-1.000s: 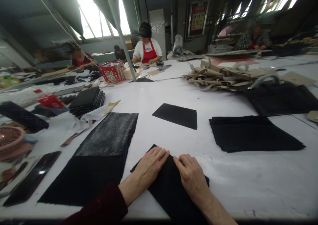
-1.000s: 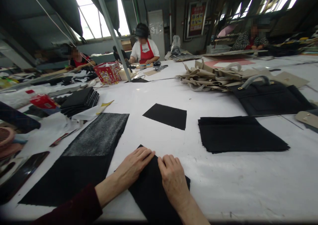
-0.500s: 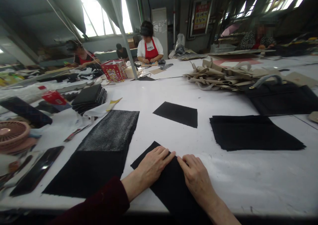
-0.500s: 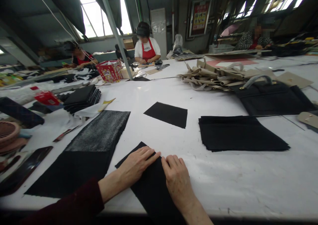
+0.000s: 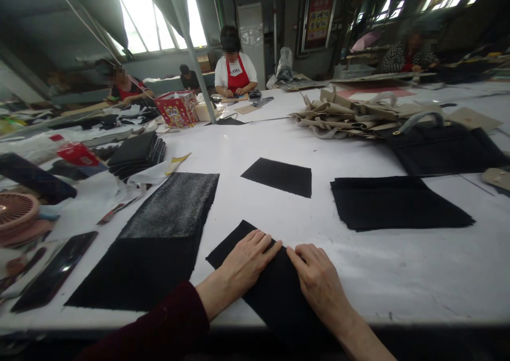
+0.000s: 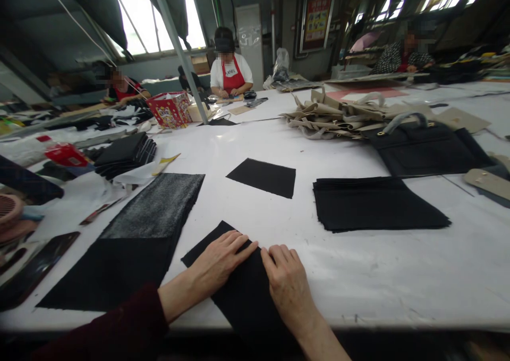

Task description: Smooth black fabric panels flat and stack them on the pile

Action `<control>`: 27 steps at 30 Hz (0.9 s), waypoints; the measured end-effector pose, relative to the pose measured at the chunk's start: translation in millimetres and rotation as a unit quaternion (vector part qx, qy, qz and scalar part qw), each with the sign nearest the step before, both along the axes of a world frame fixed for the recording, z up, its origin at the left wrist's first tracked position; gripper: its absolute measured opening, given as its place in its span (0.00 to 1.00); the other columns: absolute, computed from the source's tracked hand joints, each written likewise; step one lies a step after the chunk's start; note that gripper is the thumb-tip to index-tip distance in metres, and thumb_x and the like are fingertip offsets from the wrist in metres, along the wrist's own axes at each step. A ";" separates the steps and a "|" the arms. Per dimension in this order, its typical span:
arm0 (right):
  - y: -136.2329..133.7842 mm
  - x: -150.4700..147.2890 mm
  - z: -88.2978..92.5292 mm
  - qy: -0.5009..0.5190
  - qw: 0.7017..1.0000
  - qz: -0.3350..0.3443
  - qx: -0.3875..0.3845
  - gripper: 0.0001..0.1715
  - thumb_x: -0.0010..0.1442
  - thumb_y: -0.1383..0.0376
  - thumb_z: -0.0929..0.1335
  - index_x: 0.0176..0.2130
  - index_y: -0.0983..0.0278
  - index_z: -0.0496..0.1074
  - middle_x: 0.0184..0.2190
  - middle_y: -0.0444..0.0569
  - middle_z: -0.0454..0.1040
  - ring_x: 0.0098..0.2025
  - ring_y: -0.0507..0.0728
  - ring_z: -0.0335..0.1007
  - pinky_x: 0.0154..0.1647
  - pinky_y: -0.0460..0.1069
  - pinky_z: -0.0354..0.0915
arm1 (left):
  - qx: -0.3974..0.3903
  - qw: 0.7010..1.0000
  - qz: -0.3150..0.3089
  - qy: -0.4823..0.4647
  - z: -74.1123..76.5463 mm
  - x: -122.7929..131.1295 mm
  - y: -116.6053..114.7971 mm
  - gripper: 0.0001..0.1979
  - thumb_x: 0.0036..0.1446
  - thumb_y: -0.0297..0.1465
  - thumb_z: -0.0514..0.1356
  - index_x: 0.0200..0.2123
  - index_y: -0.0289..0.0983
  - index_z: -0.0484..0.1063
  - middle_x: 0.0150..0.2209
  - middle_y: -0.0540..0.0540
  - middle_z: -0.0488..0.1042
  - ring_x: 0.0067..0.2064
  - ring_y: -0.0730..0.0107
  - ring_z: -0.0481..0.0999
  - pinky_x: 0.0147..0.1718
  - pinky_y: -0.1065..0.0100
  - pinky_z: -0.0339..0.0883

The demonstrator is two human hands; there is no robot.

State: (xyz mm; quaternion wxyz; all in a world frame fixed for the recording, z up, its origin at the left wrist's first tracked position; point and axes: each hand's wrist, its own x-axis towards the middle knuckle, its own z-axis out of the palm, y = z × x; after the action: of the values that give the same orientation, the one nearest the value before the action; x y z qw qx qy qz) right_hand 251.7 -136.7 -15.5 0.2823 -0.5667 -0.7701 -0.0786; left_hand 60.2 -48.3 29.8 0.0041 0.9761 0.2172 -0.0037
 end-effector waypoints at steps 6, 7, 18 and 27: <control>-9.6 8.2 -1.4 0.001 1.000 0.000 -0.007 0.18 0.67 0.75 0.58 0.49 0.69 0.72 0.35 0.52 0.69 0.38 0.57 0.63 0.39 0.52 0.60 | -0.007 1.000 -0.004 0.006 3.4 6.8 -4.5 0.26 0.62 0.21 0.52 0.63 0.35 0.56 0.50 0.42 0.69 0.54 0.61 0.68 0.55 0.61 0.62; -11.0 9.3 -1.5 0.001 1.000 -0.001 -0.008 0.18 0.67 0.75 0.59 0.49 0.69 0.72 0.35 0.52 0.69 0.39 0.57 0.63 0.40 0.52 0.60 | -0.002 1.000 -0.003 0.010 3.7 8.1 -5.3 0.27 0.62 0.22 0.53 0.64 0.37 0.55 0.49 0.43 0.69 0.53 0.60 0.68 0.55 0.60 0.63; -23.5 22.3 -2.1 -0.022 1.000 -0.013 -0.016 0.19 0.65 0.75 0.59 0.50 0.69 0.72 0.36 0.53 0.69 0.39 0.58 0.62 0.40 0.52 0.59 | -0.001 1.000 -0.023 0.008 -3.6 15.6 -13.3 0.28 0.63 0.21 0.52 0.65 0.38 0.54 0.51 0.43 0.69 0.53 0.62 0.68 0.55 0.61 0.63; -35.1 29.8 0.1 -0.019 0.999 -0.017 -0.033 0.18 0.65 0.75 0.60 0.50 0.68 0.72 0.36 0.52 0.68 0.39 0.58 0.61 0.39 0.52 0.58 | 0.005 0.999 -0.035 0.015 0.6 21.5 -20.0 0.27 0.63 0.20 0.51 0.64 0.36 0.55 0.52 0.41 0.67 0.54 0.61 0.67 0.56 0.61 0.62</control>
State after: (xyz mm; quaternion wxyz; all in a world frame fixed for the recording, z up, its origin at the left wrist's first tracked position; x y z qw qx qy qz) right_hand 281.5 -171.8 -15.4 0.2475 -0.5871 -0.7677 -0.0689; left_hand 81.7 -68.3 30.4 -0.0044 0.9830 0.1825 -0.0177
